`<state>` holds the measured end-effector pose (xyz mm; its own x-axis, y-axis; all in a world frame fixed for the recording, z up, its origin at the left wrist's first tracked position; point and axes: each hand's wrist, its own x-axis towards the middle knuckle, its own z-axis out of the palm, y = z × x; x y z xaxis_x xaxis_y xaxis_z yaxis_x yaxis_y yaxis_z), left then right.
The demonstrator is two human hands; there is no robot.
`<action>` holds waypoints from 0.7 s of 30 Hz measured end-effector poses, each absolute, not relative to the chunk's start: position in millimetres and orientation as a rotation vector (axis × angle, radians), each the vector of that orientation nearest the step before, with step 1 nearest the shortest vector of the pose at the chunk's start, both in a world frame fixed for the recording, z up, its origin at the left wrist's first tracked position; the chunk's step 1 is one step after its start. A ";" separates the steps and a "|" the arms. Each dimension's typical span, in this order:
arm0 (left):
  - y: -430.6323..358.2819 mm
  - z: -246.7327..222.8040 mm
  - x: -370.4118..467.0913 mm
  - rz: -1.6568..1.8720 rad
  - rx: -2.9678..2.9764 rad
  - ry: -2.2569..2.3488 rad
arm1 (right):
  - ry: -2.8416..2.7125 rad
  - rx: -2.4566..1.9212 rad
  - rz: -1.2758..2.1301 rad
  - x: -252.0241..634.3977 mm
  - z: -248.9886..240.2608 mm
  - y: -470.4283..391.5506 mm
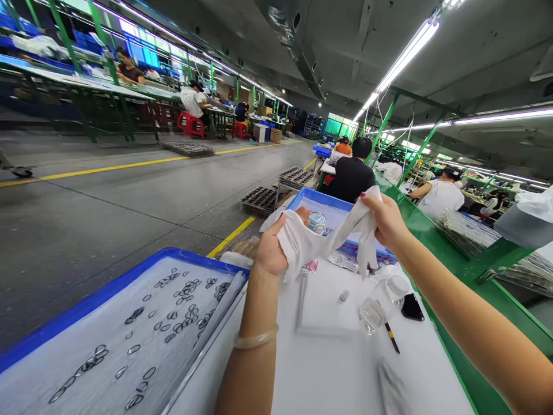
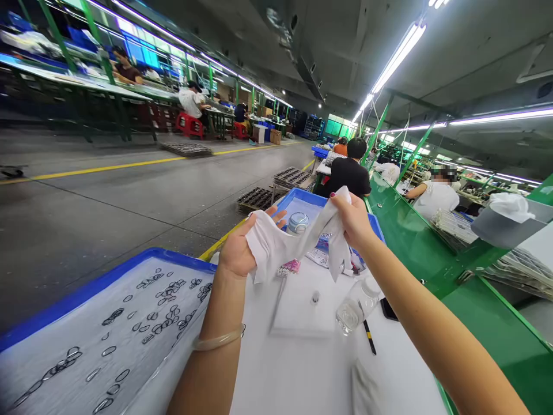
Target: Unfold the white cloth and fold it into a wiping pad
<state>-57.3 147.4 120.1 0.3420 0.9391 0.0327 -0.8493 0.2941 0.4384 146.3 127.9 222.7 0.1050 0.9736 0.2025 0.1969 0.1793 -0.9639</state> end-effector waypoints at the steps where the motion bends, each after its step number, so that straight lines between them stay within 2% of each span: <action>1: 146.7 120.3 -57.6 1.200 0.425 0.241 | -1.336 -1.252 0.870 142.0 220.3 128.6; 4: 142.0 123.3 -56.6 1.191 0.470 0.233 | -1.421 -1.289 0.880 125.4 210.4 128.7; 10: 132.3 128.1 -62.4 1.242 0.614 0.287 | -2.104 -1.577 0.721 99.4 193.0 125.1; 17: 139.2 112.6 -82.7 1.582 0.957 0.794 | -1.906 -1.502 0.732 113.6 206.0 123.4; 21: 132.2 117.1 -59.8 1.552 1.198 0.711 | -1.743 -1.415 0.871 104.0 197.7 125.7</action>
